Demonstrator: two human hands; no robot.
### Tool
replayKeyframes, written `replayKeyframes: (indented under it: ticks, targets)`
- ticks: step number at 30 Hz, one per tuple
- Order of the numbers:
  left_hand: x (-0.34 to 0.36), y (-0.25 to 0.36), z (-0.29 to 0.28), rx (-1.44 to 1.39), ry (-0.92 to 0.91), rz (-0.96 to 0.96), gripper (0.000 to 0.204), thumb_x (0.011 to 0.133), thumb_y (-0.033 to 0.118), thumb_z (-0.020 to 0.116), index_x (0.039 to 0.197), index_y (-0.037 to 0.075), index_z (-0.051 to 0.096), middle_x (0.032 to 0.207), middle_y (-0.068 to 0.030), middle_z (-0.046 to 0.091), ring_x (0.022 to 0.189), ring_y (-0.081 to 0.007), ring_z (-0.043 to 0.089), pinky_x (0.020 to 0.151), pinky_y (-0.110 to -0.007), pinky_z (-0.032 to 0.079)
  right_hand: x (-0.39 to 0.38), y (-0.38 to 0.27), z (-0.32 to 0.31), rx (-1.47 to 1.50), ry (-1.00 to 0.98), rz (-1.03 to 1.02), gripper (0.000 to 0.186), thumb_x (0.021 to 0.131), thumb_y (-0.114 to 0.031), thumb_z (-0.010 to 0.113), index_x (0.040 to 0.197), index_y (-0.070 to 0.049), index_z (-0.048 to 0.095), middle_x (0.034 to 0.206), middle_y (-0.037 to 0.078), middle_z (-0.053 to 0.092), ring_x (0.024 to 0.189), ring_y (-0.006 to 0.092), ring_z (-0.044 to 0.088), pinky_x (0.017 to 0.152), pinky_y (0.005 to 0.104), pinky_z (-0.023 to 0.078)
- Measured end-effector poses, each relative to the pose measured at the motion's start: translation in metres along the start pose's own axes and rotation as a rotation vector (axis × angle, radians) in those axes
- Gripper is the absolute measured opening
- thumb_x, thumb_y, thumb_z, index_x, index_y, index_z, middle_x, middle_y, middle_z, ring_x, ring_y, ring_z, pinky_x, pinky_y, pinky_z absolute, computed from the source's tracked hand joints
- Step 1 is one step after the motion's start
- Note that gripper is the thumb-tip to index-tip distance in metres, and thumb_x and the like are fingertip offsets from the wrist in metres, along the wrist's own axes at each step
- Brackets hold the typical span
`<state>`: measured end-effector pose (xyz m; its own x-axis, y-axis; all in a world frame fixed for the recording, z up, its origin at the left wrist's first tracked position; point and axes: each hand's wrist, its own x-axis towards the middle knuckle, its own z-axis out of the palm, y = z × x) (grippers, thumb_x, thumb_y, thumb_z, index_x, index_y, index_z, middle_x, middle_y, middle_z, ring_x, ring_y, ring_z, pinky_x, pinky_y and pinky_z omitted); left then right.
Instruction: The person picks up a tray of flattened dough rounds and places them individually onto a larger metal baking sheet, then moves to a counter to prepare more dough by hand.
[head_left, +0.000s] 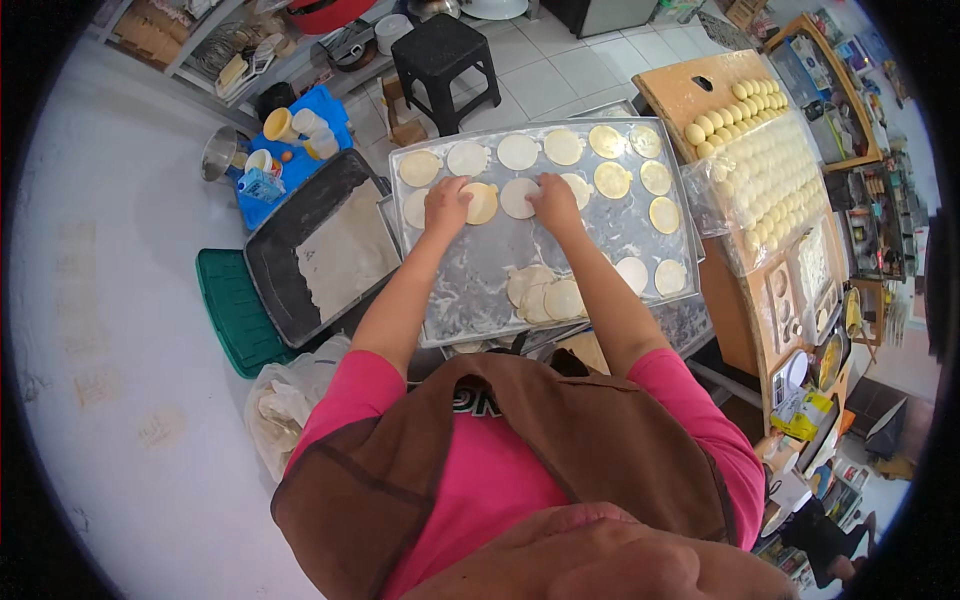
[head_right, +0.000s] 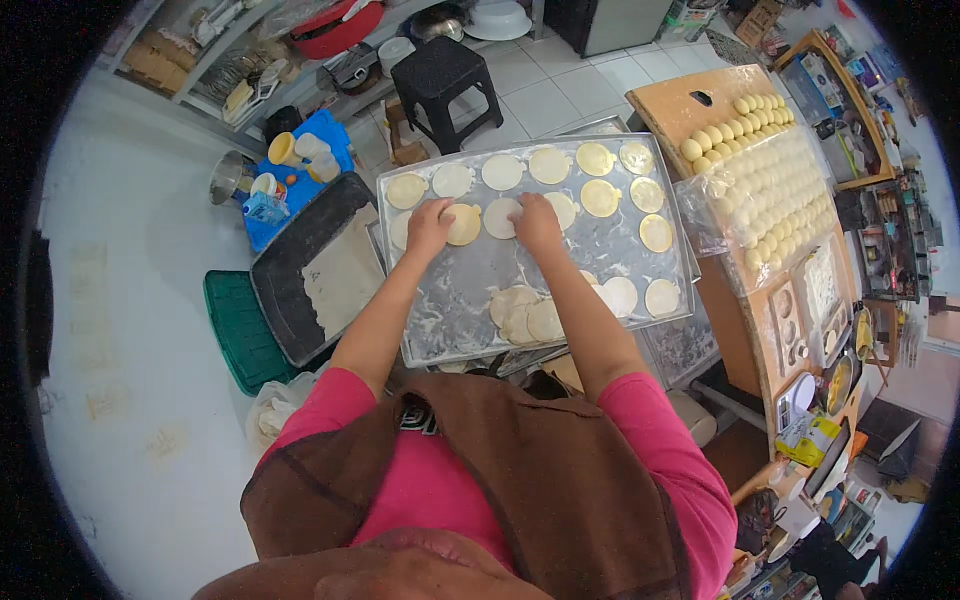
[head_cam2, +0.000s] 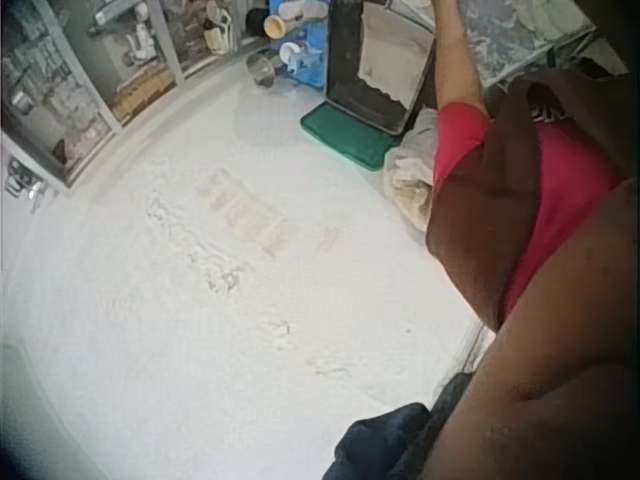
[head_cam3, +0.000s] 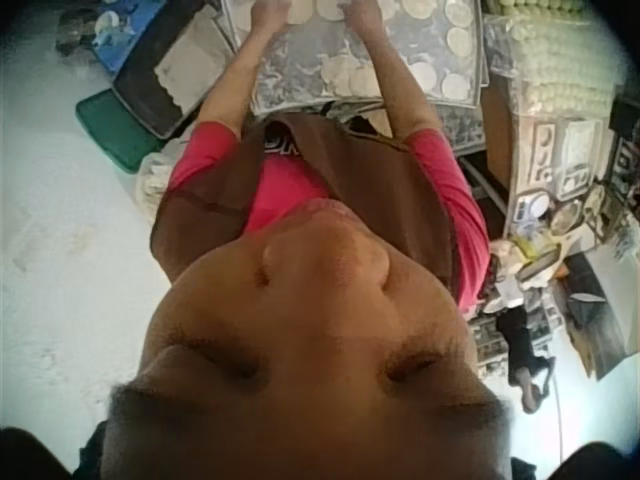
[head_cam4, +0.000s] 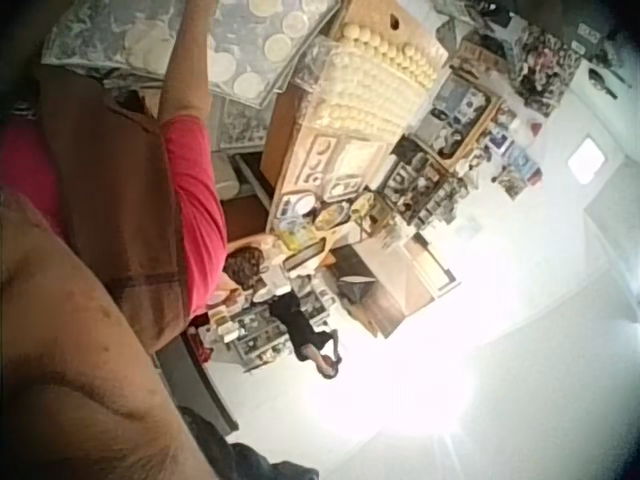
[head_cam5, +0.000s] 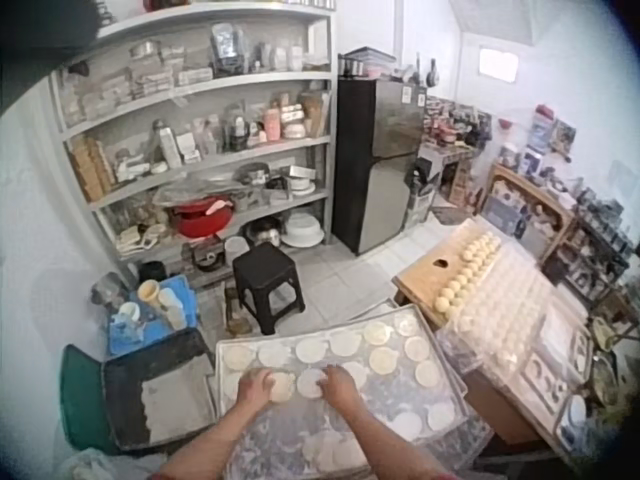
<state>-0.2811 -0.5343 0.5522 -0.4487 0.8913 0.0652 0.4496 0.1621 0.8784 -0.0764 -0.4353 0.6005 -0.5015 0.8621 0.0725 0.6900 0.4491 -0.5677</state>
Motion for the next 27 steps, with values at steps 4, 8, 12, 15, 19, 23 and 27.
replayKeyframes:
  ticks: [4, 8, 12, 15, 19, 23, 27]
  targets:
    - [-0.022, 0.042, 0.004, 0.543, -0.009, 0.332, 0.043, 0.074, 0.020, 0.068, 0.116, 0.016, 0.061, 0.125, -0.0060, 0.053, 0.111, -0.0261, 0.049, 0.091, -0.041, 0.038, -0.014, 0.002, 0.004, -0.294, -0.054, -0.185, 0.045, 0.076, -0.025, 0.069, 0.117, -0.011, 0.056, 0.123, 0.014, 0.051, 0.120, 0.0290, 0.046, 0.093, 0.0403, 0.041]
    - [-0.033, 0.034, 0.013, 0.601, -0.095, 0.335, 0.039, 0.077, 0.019, 0.065, 0.116, 0.021, 0.061, 0.131, -0.0049, 0.050, 0.117, -0.0259, 0.046, 0.095, -0.042, 0.035, -0.028, 0.005, 0.020, -0.448, -0.146, -0.302, 0.038, 0.082, -0.021, 0.060, 0.119, -0.013, 0.055, 0.127, 0.012, 0.049, 0.119, 0.0281, 0.047, 0.092, 0.0409, 0.042]
    - [-0.027, 0.014, 0.011, 0.588, -0.136, 0.371, 0.036, 0.079, 0.017, 0.063, 0.115, 0.021, 0.062, 0.132, -0.0042, 0.050, 0.120, -0.0259, 0.045, 0.097, -0.042, 0.033, -0.028, 0.008, 0.021, -0.437, -0.078, -0.327, 0.036, 0.087, -0.014, 0.047, 0.123, -0.014, 0.052, 0.135, 0.011, 0.043, 0.124, 0.0275, 0.043, 0.096, 0.0412, 0.040]
    - [-0.024, 0.003, 0.004, 0.532, -0.152, 0.404, 0.034, 0.079, 0.013, 0.061, 0.112, 0.020, 0.063, 0.131, -0.0034, 0.051, 0.123, -0.0258, 0.044, 0.101, -0.042, 0.029, -0.026, 0.001, 0.020, -0.460, -0.126, -0.302, 0.039, 0.088, -0.013, 0.045, 0.126, -0.013, 0.050, 0.139, 0.012, 0.041, 0.128, 0.0282, 0.040, 0.100, 0.0417, 0.038]
    - [-0.025, -0.002, -0.007, 0.474, -0.066, 0.481, 0.039, 0.078, 0.013, 0.063, 0.116, 0.014, 0.059, 0.131, -0.0120, 0.050, 0.125, -0.0312, 0.042, 0.101, -0.045, 0.032, -0.030, -0.004, 0.033, -0.535, -0.122, -0.414, 0.043, 0.088, -0.019, 0.050, 0.130, -0.011, 0.046, 0.142, 0.013, 0.037, 0.132, 0.0306, 0.034, 0.106, 0.0447, 0.031]
    - [-0.041, -0.018, -0.022, 0.558, 0.117, 0.286, 0.049, 0.079, 0.014, 0.061, 0.125, 0.007, 0.048, 0.135, -0.0202, 0.041, 0.126, -0.0369, 0.038, 0.103, -0.046, 0.032, -0.037, -0.022, 0.049, -0.449, -0.252, -0.523, 0.047, 0.087, -0.023, 0.054, 0.131, -0.010, 0.045, 0.143, 0.014, 0.035, 0.134, 0.0310, 0.031, 0.109, 0.0467, 0.027]
    - [-0.053, -0.026, -0.025, 0.649, -0.003, 0.155, 0.049, 0.081, 0.017, 0.060, 0.127, 0.007, 0.046, 0.139, -0.0210, 0.036, 0.129, -0.0379, 0.035, 0.105, -0.046, 0.031, -0.040, -0.029, 0.054, -0.462, -0.295, -0.544, 0.054, 0.085, -0.028, 0.059, 0.133, -0.011, 0.042, 0.146, 0.012, 0.031, 0.135, 0.0286, 0.031, 0.109, 0.0481, 0.027]
